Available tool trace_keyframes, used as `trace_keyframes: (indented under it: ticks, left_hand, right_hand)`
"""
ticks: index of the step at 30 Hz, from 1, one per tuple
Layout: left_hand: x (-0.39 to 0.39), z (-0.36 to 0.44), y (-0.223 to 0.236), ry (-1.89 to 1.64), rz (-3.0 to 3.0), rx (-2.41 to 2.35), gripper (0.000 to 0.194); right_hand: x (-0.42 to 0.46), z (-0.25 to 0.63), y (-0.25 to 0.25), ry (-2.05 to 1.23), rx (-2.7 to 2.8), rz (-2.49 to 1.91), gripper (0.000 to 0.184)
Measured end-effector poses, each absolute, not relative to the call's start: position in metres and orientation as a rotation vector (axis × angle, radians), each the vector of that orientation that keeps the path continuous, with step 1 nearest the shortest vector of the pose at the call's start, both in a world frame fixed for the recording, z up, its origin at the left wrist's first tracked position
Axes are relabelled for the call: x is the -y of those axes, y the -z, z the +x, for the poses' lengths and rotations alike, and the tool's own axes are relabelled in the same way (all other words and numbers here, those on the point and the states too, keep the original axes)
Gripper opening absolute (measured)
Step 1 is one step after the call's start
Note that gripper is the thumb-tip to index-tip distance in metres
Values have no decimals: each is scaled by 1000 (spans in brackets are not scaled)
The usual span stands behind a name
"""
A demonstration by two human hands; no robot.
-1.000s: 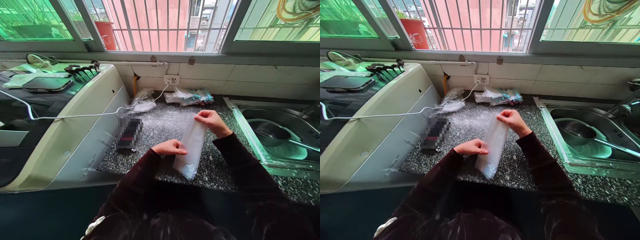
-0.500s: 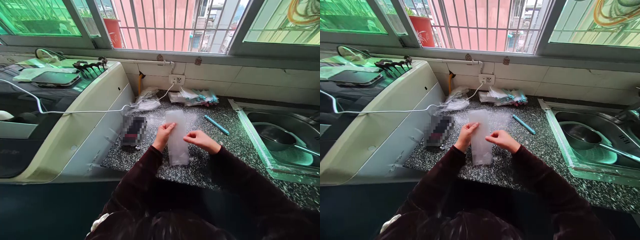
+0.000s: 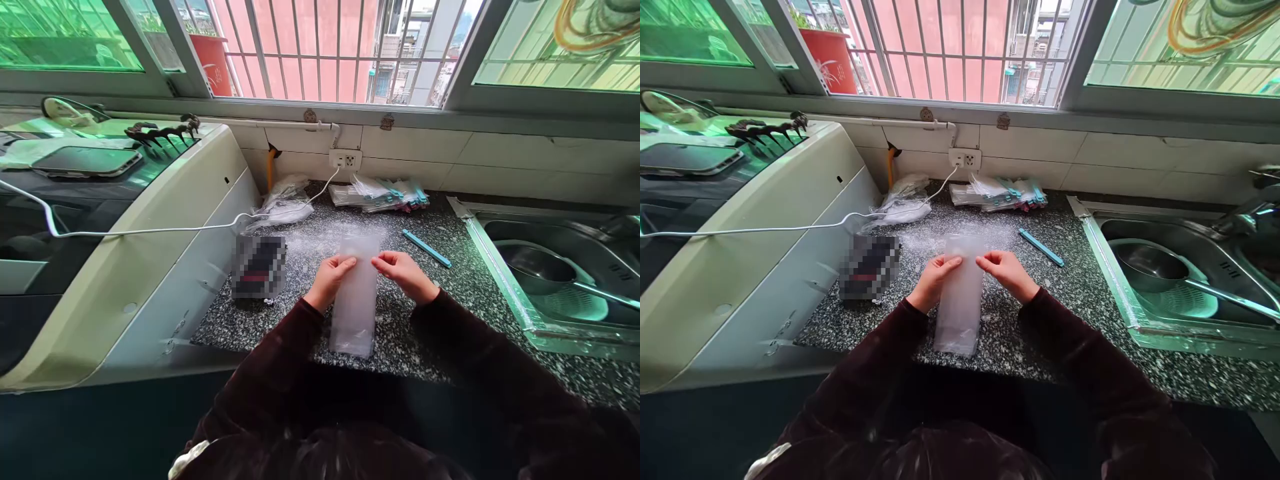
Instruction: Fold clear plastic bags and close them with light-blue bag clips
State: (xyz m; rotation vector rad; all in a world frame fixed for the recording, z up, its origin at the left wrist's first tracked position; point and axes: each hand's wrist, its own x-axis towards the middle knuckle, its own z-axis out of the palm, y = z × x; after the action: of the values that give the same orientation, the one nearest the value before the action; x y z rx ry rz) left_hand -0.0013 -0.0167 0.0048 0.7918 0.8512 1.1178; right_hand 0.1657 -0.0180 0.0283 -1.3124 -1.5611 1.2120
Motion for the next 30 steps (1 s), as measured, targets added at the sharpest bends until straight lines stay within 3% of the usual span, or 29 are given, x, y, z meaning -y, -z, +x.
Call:
trace_keyframes:
  ticks: [5, 11, 20, 30]
  left_hand:
    - [18, 2, 0, -997, 887, -774, 41]
    - [13, -1, 0, -1178, 945, -866, 40]
    - [16, -1, -2, -1190, 1079, -962, 34]
    - [14, -6, -2, -981, 989, -850, 48]
  right_hand:
    - [13, 170, -23, -1219, 1489, -1218, 36]
    - [20, 169, -21, -1259, 1617, -1281, 34]
    - [19, 168, -21, -991, 1559, -1255, 30]
    - [20, 178, -18, -945, 1512, -1257, 31]
